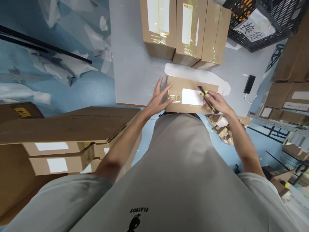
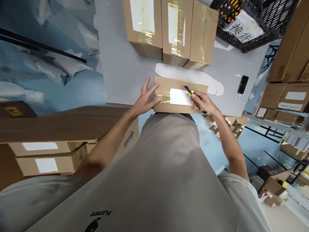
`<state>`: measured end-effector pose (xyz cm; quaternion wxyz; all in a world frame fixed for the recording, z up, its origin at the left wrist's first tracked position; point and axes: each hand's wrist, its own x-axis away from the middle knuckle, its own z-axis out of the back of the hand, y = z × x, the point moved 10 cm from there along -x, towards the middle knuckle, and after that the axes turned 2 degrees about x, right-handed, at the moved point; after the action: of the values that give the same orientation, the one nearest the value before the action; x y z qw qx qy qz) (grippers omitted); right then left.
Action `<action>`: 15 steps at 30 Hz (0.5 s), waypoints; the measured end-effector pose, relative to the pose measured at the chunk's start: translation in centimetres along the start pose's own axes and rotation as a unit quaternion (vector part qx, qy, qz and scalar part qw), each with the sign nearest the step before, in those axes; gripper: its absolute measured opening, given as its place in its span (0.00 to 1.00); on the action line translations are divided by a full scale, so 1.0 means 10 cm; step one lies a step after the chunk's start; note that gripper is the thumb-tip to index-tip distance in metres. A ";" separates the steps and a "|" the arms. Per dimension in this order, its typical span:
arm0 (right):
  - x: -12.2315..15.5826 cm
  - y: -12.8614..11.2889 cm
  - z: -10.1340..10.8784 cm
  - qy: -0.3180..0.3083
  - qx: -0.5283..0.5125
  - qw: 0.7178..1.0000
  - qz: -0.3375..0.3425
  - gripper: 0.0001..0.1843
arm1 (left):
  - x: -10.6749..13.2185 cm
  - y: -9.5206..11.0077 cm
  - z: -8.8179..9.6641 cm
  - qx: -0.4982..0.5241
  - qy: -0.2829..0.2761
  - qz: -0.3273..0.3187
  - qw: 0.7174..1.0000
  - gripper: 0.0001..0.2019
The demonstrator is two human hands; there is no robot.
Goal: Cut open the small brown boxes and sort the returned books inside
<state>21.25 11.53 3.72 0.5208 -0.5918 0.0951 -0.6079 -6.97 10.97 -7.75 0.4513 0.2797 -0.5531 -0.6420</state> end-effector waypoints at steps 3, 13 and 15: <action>-0.15 -0.30 -0.55 -0.093 0.101 0.990 0.013 0.31 | -0.01 -0.06 0.06 -0.004 -0.005 -0.012 1.000 0.47; -0.40 -0.66 -1.00 -0.151 0.475 0.865 0.059 0.25 | -0.04 -0.16 -0.05 0.075 -0.047 -0.040 0.995 0.54; -0.43 -0.70 -1.08 -0.161 0.505 0.847 0.049 0.25 | -0.04 -0.16 -0.06 0.085 -0.046 -0.041 0.994 0.54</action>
<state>7.71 12.44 3.17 0.7844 -0.3314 -0.2812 -0.4425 -6.74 11.02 -9.48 0.3732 0.3100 -0.6136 -0.6230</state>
